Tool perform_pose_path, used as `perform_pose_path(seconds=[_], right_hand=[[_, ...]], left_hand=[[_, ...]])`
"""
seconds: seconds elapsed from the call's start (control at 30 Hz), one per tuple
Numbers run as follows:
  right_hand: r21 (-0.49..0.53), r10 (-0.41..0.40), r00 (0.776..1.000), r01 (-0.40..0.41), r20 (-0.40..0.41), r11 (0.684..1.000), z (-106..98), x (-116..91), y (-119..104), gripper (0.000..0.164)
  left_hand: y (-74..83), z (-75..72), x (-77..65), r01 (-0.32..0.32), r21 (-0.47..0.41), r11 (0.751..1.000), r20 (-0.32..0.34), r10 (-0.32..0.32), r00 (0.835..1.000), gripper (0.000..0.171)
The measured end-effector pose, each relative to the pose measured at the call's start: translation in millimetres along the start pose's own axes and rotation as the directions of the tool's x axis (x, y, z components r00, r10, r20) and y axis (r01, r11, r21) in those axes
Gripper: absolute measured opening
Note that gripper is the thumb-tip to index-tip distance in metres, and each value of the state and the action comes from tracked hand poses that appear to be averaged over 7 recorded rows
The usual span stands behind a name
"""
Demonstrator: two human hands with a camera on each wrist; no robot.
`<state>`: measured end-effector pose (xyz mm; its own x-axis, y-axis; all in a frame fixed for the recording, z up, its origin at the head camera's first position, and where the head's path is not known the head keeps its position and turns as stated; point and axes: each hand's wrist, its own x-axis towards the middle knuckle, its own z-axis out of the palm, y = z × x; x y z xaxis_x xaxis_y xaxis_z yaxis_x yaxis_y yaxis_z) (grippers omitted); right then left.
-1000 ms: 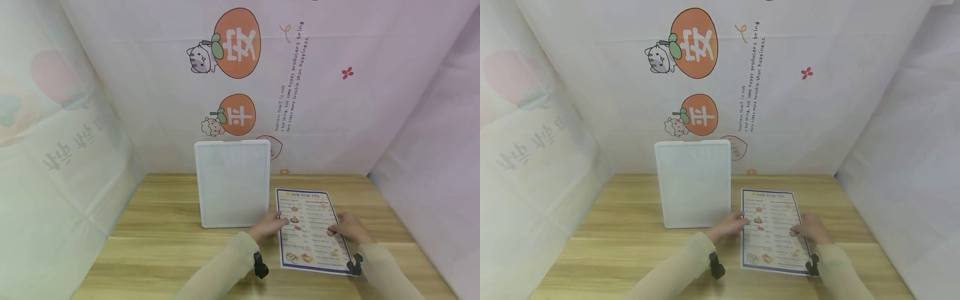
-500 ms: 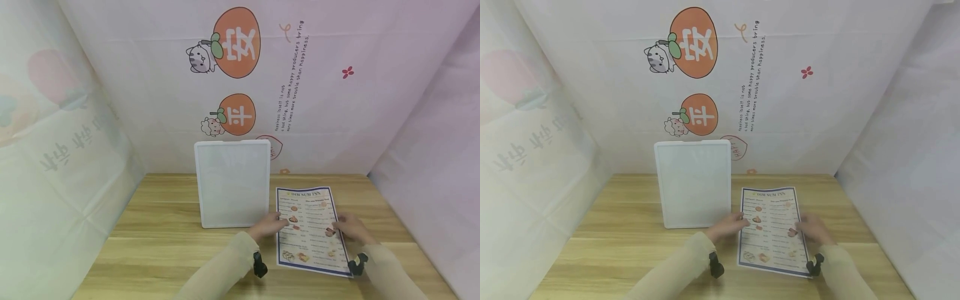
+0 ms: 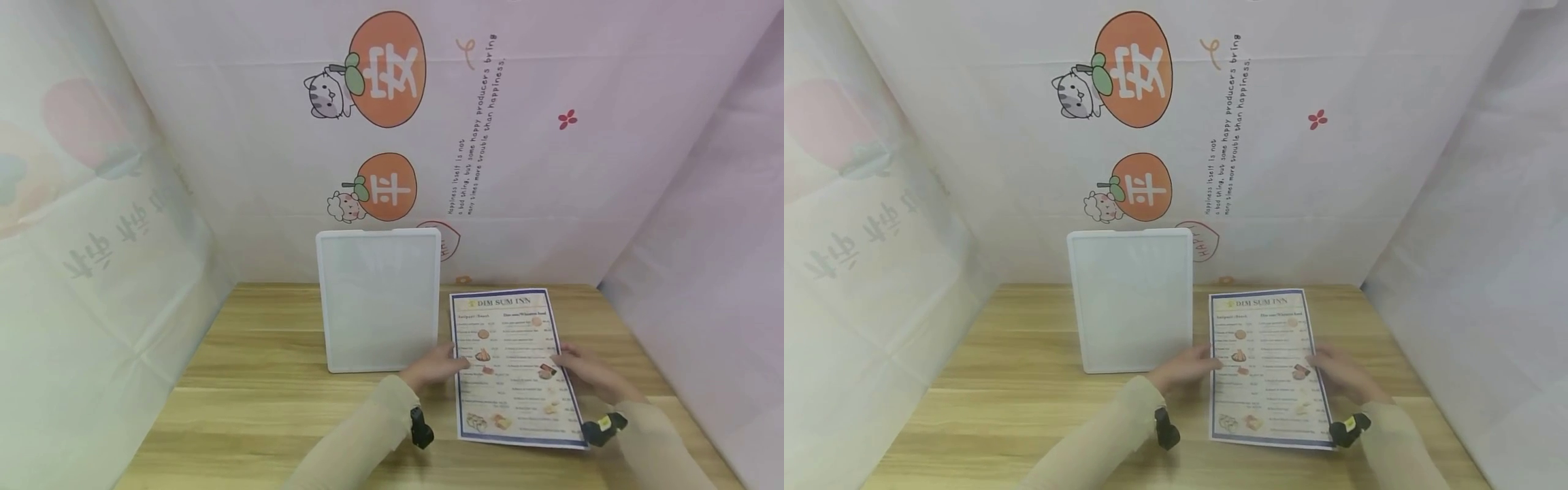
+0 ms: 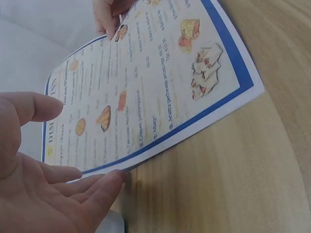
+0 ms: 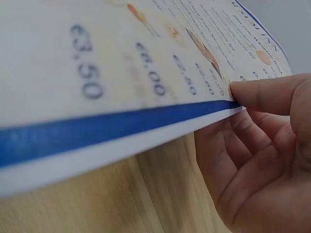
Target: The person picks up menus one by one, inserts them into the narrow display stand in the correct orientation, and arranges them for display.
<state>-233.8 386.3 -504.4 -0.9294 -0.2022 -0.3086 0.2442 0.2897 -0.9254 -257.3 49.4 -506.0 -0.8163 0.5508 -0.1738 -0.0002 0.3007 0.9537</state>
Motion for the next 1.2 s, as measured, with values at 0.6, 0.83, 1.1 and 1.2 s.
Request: perform_pose_path(seconds=[0.6, 0.83, 1.1, 1.2], right_hand=[[0.030, -0.062, 0.996, 0.060, 0.061, 0.998, -11.1, -12.1, -18.5, 0.061], [-0.002, -0.150, 0.984, 0.151, 0.095, 0.988, -15.2, -12.3, -24.7, 0.054], [-0.056, -0.225, 0.964, 0.235, 0.144, 0.970, -9.5, -9.6, -30.9, 0.057], [-0.074, -0.213, 0.970, 0.222, 0.116, 0.972, -6.7, -10.1, -35.6, 0.058]], left_hand=[[-6.0, -18.4, 20.0, 0.002, -0.056, 0.998, -0.142, -0.010, 0.990, 0.025], [6.5, -24.5, 16.2, -0.014, -0.023, 1.000, -0.193, 0.009, 0.981, 0.022], [11.1, -39.0, 16.4, -0.026, 0.032, 0.999, -0.207, 0.032, 0.978, 0.022], [15.8, -45.5, 13.4, -0.036, 0.024, 0.999, -0.207, 0.040, 0.977, 0.022]])
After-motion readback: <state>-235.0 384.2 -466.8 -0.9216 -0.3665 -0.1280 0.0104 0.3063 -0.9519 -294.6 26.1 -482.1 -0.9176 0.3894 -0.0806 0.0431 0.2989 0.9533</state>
